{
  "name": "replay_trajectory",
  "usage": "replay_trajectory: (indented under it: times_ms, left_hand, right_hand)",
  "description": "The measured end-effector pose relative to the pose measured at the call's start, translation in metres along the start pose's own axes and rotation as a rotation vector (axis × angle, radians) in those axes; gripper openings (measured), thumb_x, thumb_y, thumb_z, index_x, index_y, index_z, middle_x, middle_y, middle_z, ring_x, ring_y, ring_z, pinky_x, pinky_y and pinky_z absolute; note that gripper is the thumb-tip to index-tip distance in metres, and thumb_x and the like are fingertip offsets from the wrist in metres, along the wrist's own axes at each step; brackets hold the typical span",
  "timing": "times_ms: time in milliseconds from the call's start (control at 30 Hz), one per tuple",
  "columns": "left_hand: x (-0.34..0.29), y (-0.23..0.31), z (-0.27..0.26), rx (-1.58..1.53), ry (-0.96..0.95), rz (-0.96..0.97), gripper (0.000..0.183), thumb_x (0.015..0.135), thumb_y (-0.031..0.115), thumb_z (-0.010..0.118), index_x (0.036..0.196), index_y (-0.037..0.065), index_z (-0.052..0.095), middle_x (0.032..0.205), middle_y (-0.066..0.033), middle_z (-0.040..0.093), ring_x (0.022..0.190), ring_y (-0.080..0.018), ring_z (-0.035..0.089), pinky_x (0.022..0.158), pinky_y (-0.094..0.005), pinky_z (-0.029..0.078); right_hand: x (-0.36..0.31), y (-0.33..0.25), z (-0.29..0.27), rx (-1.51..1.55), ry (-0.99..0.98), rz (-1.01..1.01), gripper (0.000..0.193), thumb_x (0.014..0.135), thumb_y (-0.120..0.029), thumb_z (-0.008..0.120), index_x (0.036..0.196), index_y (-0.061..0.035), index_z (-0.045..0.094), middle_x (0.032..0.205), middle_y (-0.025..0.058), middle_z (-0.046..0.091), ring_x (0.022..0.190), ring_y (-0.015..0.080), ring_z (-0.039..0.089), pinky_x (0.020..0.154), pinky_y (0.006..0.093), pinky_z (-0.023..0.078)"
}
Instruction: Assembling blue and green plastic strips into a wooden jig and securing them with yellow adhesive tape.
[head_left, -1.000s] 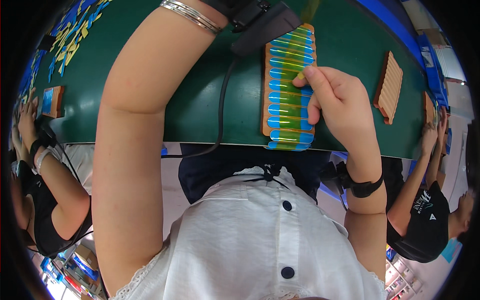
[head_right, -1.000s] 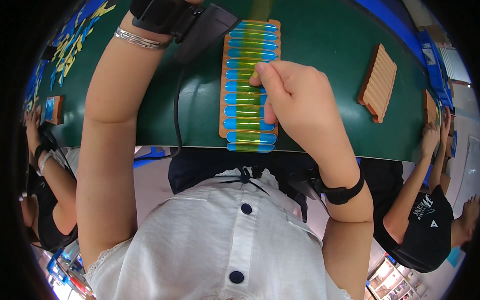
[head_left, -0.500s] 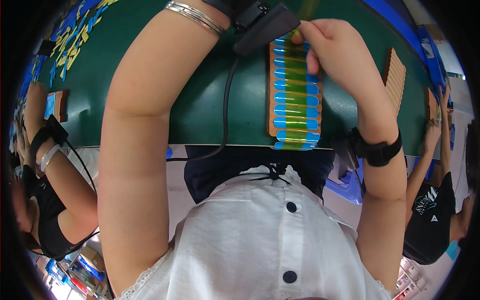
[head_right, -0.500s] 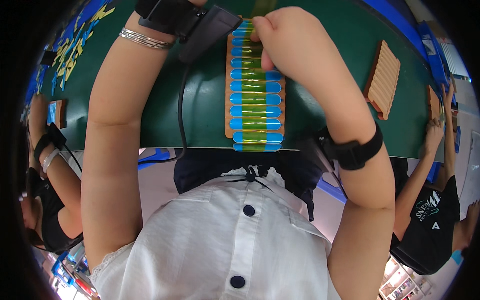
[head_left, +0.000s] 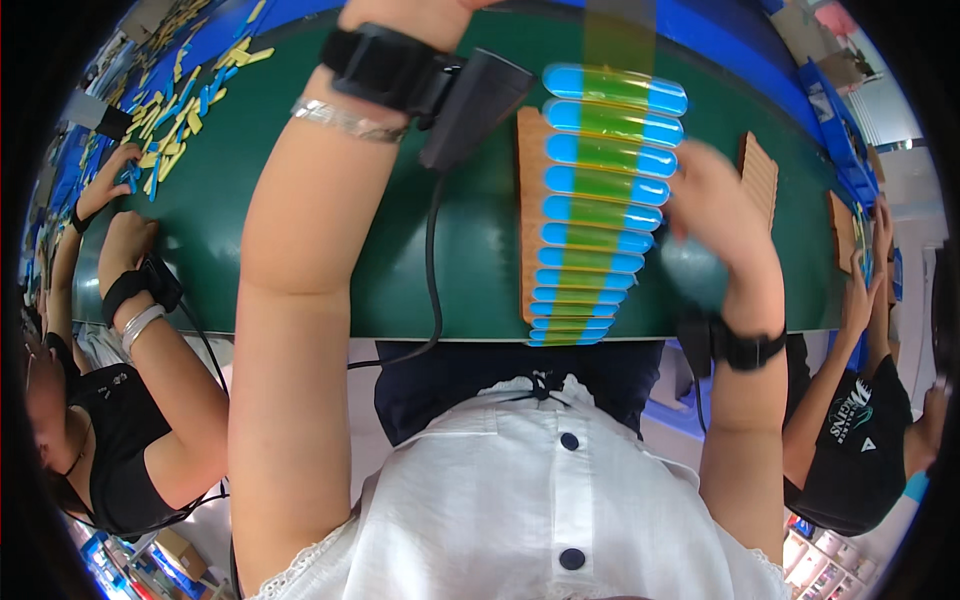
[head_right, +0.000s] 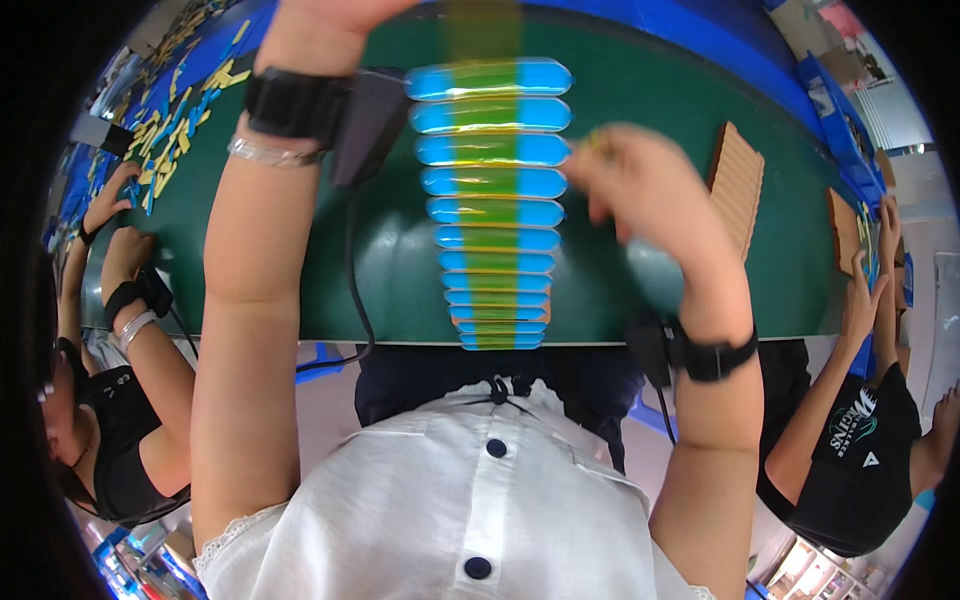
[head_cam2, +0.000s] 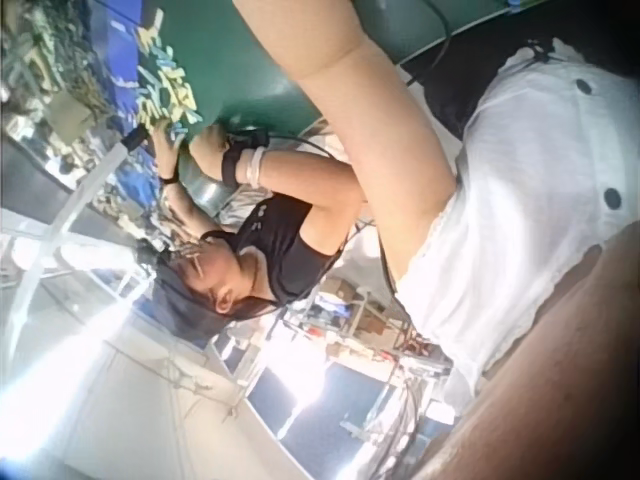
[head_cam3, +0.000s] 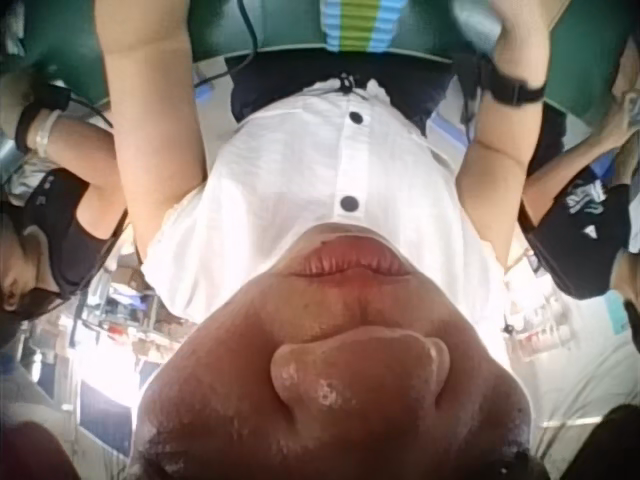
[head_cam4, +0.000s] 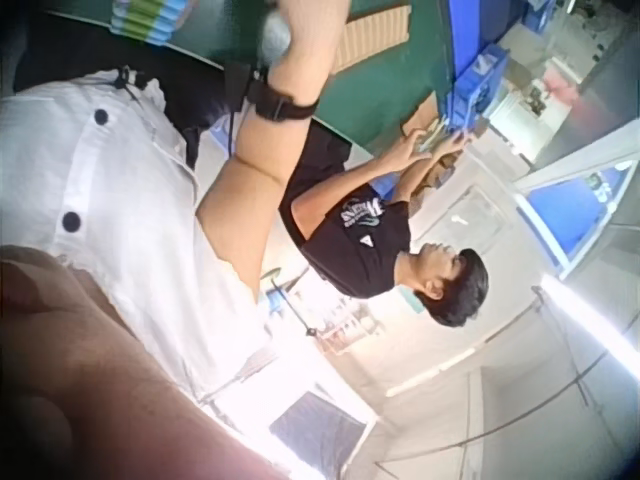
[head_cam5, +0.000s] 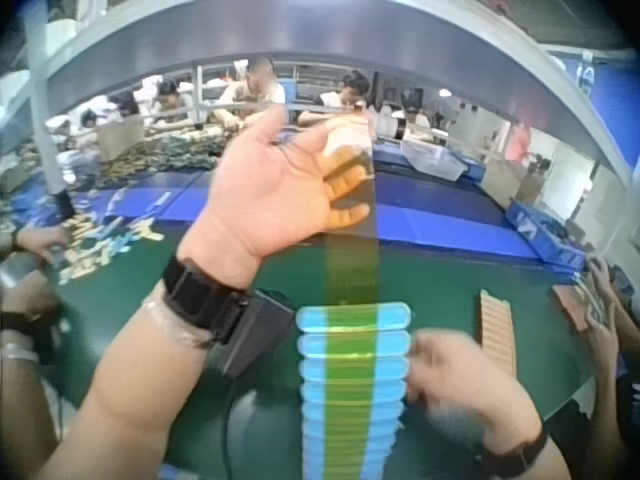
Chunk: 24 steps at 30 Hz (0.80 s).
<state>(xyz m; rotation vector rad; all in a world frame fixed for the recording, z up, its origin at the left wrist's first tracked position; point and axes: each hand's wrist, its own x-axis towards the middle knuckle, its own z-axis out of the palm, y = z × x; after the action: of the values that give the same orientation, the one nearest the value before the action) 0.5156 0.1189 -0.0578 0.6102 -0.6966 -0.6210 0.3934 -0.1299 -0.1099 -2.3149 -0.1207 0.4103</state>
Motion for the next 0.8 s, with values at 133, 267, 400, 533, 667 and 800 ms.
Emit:
replay_trajectory:
  times_ms: [133,267,400,533,667,800]
  left_hand:
    - [-0.019,0.039,0.023,0.118,-0.011,0.028,0.087,0.094,0.074,0.023,0.131,0.004,0.059,0.113,-0.0071,0.065,0.098,-0.0234,0.053,0.097,-0.0507,0.034]
    - [-0.025,0.041,0.028,0.112,0.13,0.005,0.092,0.092,0.077,0.022,0.13,0.002,0.059,0.112,-0.0082,0.066,0.097,-0.0232,0.054,0.091,-0.0484,0.039]
    - [-0.017,0.037,0.04,0.093,0.145,-0.032,0.092,0.092,0.079,0.021,0.129,0.004,0.06,0.109,-0.0066,0.067,0.09,-0.0222,0.058,0.086,-0.0459,0.043]
    - [-0.038,0.027,0.042,0.15,0.328,-0.052,0.087,0.091,0.079,0.024,0.124,0.01,0.064,0.106,-0.0041,0.067,0.088,-0.0185,0.057,0.083,-0.042,0.041]
    - [-0.039,0.007,0.054,0.16,0.505,-0.162,0.083,0.09,0.079,0.029,0.117,0.01,0.066,0.099,-0.0022,0.065,0.086,-0.0179,0.052,0.085,-0.0413,0.037]
    - [-0.014,-0.022,0.068,0.163,0.564,-0.168,0.079,0.09,0.076,0.032,0.115,0.009,0.064,0.098,-0.0047,0.064,0.086,-0.0213,0.051,0.085,-0.0444,0.037]
  right_hand:
    - [-0.021,-0.007,0.01,-0.011,-0.301,-0.004,0.054,0.074,-0.019,0.084,0.112,0.0054,0.055,0.072,0.0107,0.067,0.049,0.0136,0.061,0.047,0.0283,0.047]
    - [0.034,-0.045,0.056,0.339,-0.369,-0.255,0.043,0.081,-0.018,0.077,0.113,0.0022,0.058,0.084,0.0094,0.07,0.065,0.015,0.066,0.06,0.0331,0.053]
    - [0.138,-0.026,0.106,0.234,-0.135,-0.923,0.03,0.095,-0.024,0.061,0.114,-0.0017,0.061,0.1,0.0058,0.071,0.084,0.0176,0.067,0.073,0.0316,0.055]
    - [0.11,-0.066,0.068,0.664,-0.373,-0.428,0.04,0.102,-0.036,0.051,0.115,-0.0002,0.062,0.109,0.0107,0.068,0.09,0.0199,0.066,0.08,0.0281,0.052]
    - [0.044,-0.061,0.026,0.983,-0.48,-0.141,0.032,0.096,-0.028,0.064,0.113,-0.0019,0.066,0.104,0.0064,0.069,0.098,0.0138,0.064,0.088,0.026,0.049]
    - [-0.002,-0.04,0.027,0.669,-0.04,-0.535,0.019,0.086,-0.013,0.073,0.101,-0.001,0.07,0.091,0.0005,0.069,0.082,0.0071,0.061,0.074,0.0234,0.046]
